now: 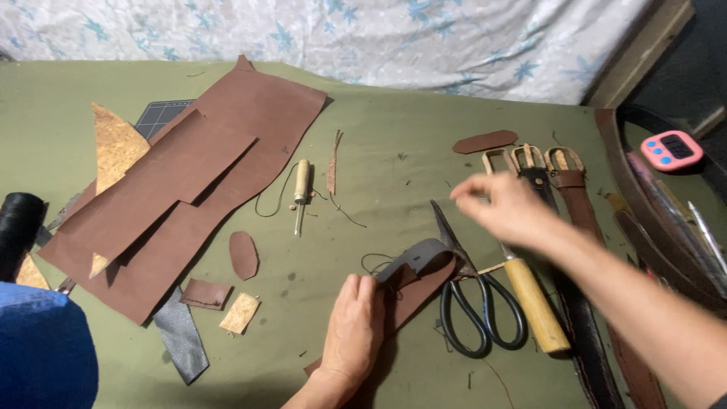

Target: Preparing leather strips and thread for stitching, including inspection and initial threading of components.

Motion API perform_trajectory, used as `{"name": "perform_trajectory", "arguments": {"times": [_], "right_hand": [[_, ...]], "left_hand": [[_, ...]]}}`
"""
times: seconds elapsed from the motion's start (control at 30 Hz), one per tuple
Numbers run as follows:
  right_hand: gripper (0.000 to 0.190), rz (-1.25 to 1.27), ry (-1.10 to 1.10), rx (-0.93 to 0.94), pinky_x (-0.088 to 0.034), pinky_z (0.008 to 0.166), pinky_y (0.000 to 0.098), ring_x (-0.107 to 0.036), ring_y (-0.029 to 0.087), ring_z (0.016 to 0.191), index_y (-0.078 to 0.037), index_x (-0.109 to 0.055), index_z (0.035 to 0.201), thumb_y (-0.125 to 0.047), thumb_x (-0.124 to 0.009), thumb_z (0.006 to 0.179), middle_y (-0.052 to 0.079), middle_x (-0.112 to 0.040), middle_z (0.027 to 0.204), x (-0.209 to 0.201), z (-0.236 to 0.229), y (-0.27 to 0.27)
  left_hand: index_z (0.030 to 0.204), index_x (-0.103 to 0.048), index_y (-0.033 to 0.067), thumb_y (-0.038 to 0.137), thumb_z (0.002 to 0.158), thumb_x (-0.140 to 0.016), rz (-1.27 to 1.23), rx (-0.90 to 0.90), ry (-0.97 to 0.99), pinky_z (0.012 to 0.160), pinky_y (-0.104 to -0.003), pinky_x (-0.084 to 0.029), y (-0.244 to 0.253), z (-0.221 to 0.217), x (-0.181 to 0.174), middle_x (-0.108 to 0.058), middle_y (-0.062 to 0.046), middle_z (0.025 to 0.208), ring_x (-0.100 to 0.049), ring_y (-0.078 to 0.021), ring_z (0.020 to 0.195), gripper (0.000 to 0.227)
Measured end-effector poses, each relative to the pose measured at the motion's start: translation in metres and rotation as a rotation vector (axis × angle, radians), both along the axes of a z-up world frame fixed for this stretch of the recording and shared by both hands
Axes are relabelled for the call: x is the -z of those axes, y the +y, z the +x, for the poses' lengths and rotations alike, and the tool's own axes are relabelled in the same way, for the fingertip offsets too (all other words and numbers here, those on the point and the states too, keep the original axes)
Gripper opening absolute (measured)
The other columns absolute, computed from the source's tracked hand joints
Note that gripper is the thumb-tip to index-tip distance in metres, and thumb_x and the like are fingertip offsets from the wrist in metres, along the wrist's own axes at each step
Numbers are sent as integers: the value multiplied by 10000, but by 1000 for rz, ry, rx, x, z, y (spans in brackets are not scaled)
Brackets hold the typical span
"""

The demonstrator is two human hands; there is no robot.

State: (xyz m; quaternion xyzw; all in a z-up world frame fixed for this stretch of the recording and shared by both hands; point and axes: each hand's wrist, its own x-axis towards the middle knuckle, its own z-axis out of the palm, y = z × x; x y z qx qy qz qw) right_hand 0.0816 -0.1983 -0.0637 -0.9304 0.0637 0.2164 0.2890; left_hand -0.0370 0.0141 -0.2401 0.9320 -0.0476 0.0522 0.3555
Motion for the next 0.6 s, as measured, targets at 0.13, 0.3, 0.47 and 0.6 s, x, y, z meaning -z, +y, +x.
{"name": "perform_trajectory", "arguments": {"times": [0.13, 0.3, 0.47, 0.6], "right_hand": [[283, 94, 134, 54, -483, 573, 269, -382, 110, 469, -224, -734, 1290, -270, -599, 1046, 43, -796, 915, 1, -61, 18], [557, 275, 15, 126, -578, 931, 287, -744, 115, 1063, -247, -606, 1385, -482, -643, 881, -58, -774, 1093, 107, -102, 21], [396, 698, 61, 349, -530, 855, 269, -648, 112, 1036, -107, -725, 1212, -356, -666, 910, 39, -744, 1116, 73, -112, 34], [152, 995, -33, 423, -556, 846, 352, -658, 207, 814, -38, -728, 851, -121, -705, 976, 84, -741, 854, 50, -104, 30]], "left_hand": [[935, -527, 77, 188, 1032, -451, -112, -92, 102, 678, -472, -470, -3, 4, -12, -526, -98, 911, -503, -331, 724, 166], [790, -640, 130, 270, 931, -609, -432, -349, 228, 725, -309, -482, -4, 7, -64, -671, 5, 739, -564, -147, 712, 201], [865, -724, 131, 274, 927, -631, -485, -223, 407, 705, -271, -511, -18, 6, -148, -737, 8, 772, -626, -112, 688, 181], [905, -730, 62, 148, 1000, -671, -655, -104, 458, 613, -283, -580, -26, 7, -176, -727, -75, 768, -646, -153, 632, 141]]}}
